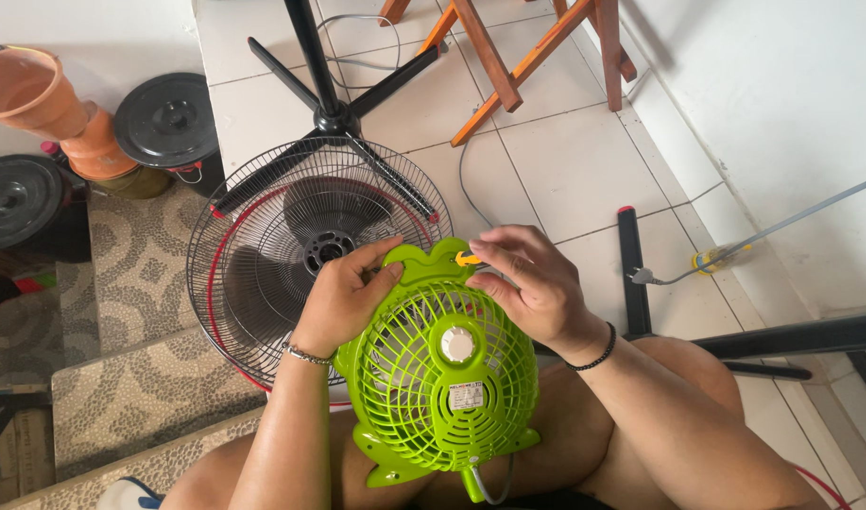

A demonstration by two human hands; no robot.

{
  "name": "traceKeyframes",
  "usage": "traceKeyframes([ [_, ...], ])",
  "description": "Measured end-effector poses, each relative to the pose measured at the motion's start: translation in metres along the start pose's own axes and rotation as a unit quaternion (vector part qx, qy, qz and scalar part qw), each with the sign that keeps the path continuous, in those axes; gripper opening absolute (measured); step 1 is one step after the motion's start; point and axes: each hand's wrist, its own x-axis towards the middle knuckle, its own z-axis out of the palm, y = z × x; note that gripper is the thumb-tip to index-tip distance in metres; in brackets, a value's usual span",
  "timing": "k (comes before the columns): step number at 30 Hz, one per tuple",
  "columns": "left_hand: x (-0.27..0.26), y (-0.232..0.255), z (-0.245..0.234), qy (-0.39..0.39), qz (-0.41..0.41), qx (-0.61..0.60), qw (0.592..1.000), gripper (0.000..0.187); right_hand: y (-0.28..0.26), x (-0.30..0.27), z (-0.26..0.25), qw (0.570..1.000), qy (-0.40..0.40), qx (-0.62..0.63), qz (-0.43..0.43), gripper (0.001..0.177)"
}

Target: The person disassembles a black standing fan by removing the front grille, fan blades, and central hub. They then use a screwdriver to remove screws from a small green portable fan.

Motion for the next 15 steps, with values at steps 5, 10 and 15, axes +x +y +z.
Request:
traceKeyframes([
  [5, -0.0005, -0.0006, -0.0006, -0.001, 0.016, -0.021, 1.0, 0.04, -0.002, 0.0003, -0.0005, 0.999, -0.008, 0.009, 0.05, 0.036],
  [10, -0.0012, -0.0015, -0.0003, -0.004, 0.004, -0.022, 1.0, 0.04, -0.0047, 0.0027, -0.0055, 0.998, -0.04, 0.037, 0.041, 0.041],
  [15, -0.0004, 0.0004, 0.0005, -0.006, -0.006, -0.014, 1.0, 0.041, -0.0017, 0.0055, -0.0051, 0.999, -0.034, 0.001, 0.01, 0.045],
])
